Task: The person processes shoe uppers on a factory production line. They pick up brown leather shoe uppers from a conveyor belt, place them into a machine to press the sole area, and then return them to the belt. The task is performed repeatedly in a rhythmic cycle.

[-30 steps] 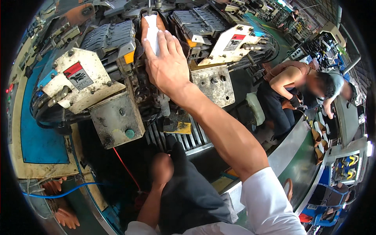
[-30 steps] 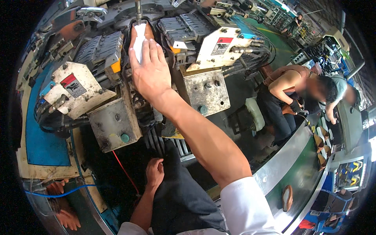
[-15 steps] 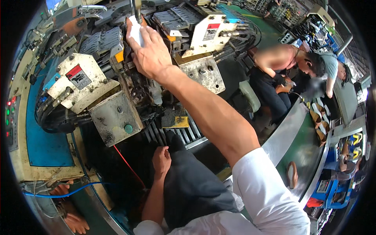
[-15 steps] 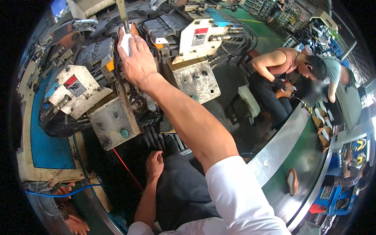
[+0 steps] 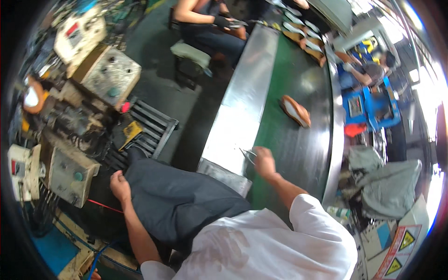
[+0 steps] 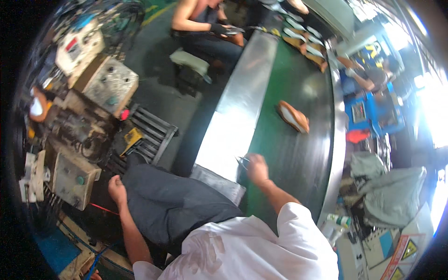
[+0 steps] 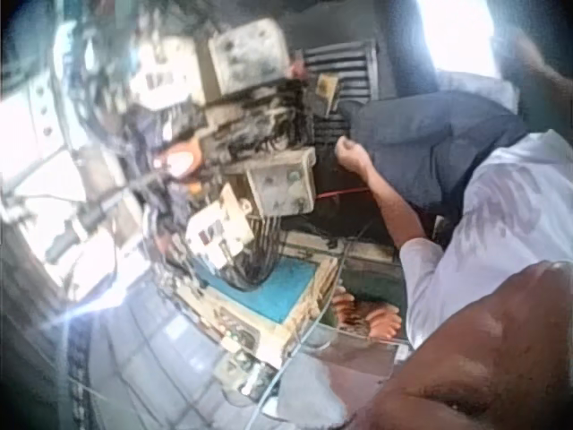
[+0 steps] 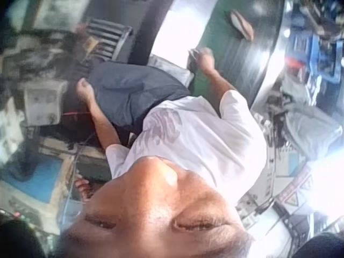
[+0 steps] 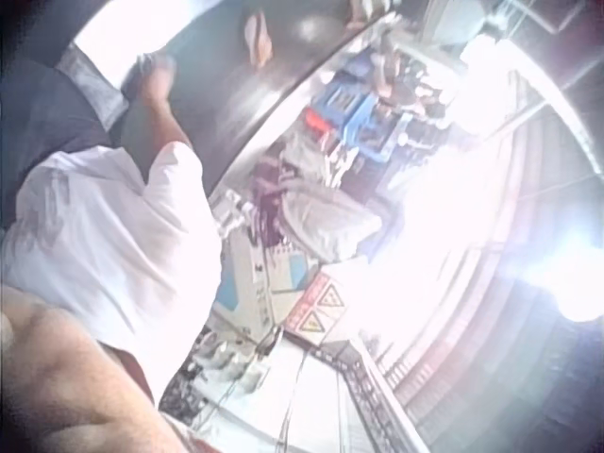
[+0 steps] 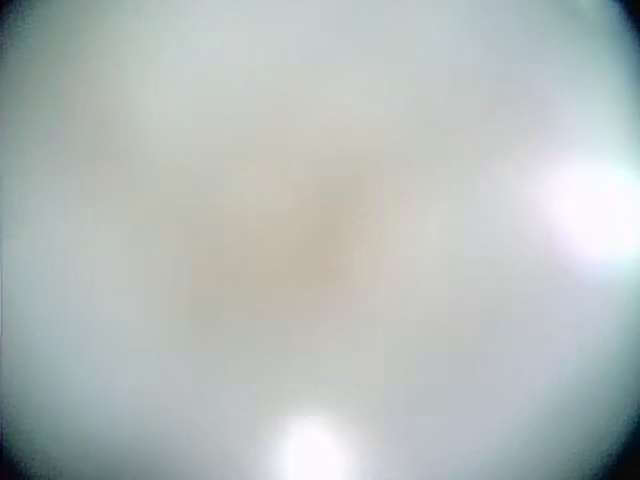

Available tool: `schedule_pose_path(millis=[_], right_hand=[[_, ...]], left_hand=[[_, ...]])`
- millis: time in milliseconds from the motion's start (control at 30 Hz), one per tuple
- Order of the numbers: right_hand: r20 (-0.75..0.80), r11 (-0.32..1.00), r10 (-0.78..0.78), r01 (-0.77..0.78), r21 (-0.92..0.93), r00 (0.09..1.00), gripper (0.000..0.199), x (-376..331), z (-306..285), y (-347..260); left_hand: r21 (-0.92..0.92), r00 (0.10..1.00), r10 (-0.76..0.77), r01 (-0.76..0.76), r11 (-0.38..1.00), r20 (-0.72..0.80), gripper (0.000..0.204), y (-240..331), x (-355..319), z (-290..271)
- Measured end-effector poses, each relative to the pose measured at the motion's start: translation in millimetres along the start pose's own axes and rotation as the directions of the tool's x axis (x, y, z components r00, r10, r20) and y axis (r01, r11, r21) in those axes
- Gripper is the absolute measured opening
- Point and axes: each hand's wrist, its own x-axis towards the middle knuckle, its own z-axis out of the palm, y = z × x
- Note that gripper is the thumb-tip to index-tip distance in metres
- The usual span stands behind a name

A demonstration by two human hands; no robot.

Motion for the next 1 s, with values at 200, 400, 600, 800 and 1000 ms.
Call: schedule_pose_path(millis=[200, 400, 600, 800, 1000], right_hand=[[-0.018, 0.655, 0.735, -0.716, -0.243, 0.678, 0.056, -59, -82, 248], [-0.118, 0.861, 0.479, -0.491, -0.128, 0.87, 0.051, 100, -108, 305], [-0.085, 0.873, 0.371, -0.378, -0.309, 0.925, 0.076, 224, -102, 272], [0.186, 0.87, 0.311, -0.2, -0.451, 0.932, 0.052, 200, -77, 230], [0.047, 0.925, 0.156, -0.129, -0.358, 0.987, 0.034, 137, -69, 243]], left_hand=[[-0.235, 0.999, -0.041, 0.043, 0.971, 0.012, 0.025, -30, 7, -10], [-0.345, 0.962, -0.244, 0.271, 0.899, 0.118, 0.027, -28, -5, -57], [-0.358, 0.964, -0.211, 0.256, 0.898, 0.162, 0.021, -3, -24, -94], [-0.458, 0.984, -0.117, 0.166, 0.873, 0.134, 0.021, 30, -52, -110], [-0.553, 0.989, -0.024, 0.103, 0.827, 0.148, 0.022, 131, -64, -48]])
